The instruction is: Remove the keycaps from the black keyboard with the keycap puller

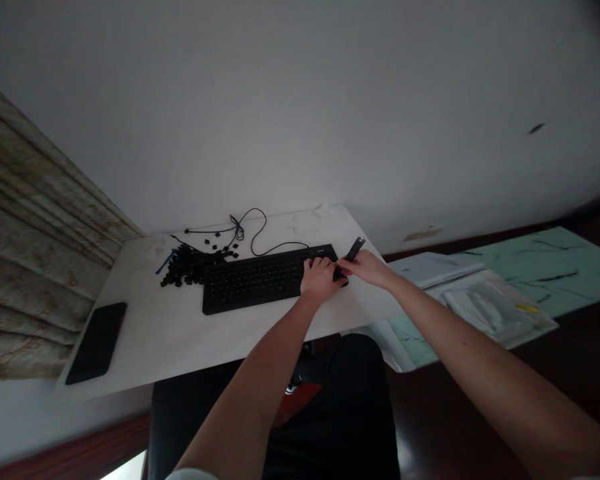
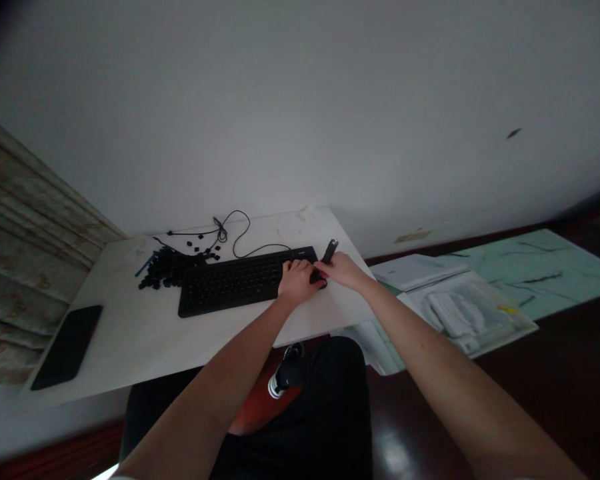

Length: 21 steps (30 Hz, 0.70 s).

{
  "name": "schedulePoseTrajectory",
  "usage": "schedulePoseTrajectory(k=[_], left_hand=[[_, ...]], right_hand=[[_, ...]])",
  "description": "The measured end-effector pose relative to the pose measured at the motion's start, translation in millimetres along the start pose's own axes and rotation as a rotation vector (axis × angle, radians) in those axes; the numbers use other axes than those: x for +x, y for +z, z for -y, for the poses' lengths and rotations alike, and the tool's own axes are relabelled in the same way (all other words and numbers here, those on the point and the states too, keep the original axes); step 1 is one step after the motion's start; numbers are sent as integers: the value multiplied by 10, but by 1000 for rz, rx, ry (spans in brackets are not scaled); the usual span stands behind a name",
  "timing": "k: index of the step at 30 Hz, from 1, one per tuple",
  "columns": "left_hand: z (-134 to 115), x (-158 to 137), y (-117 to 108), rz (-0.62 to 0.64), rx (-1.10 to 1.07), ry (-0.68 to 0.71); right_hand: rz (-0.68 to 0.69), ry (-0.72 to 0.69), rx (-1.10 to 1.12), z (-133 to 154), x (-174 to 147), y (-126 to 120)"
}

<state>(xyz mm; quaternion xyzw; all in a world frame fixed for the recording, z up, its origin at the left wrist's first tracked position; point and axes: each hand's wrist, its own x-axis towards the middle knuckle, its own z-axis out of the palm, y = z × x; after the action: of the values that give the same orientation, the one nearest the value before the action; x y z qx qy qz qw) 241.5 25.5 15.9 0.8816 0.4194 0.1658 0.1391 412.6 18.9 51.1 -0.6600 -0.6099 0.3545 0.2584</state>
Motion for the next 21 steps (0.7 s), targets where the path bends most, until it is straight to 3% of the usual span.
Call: schedulePoseTrajectory(k=[11, 16, 21], left_hand=[[4, 17, -7, 34, 21, 41], [14, 25, 5, 22, -2, 71], [27, 20, -25, 21, -44, 49]], right_hand=[[50, -99, -274, 116, -28, -34], [-91, -39, 19, 239, 68, -228], [-106, 75, 228, 510, 193, -471]])
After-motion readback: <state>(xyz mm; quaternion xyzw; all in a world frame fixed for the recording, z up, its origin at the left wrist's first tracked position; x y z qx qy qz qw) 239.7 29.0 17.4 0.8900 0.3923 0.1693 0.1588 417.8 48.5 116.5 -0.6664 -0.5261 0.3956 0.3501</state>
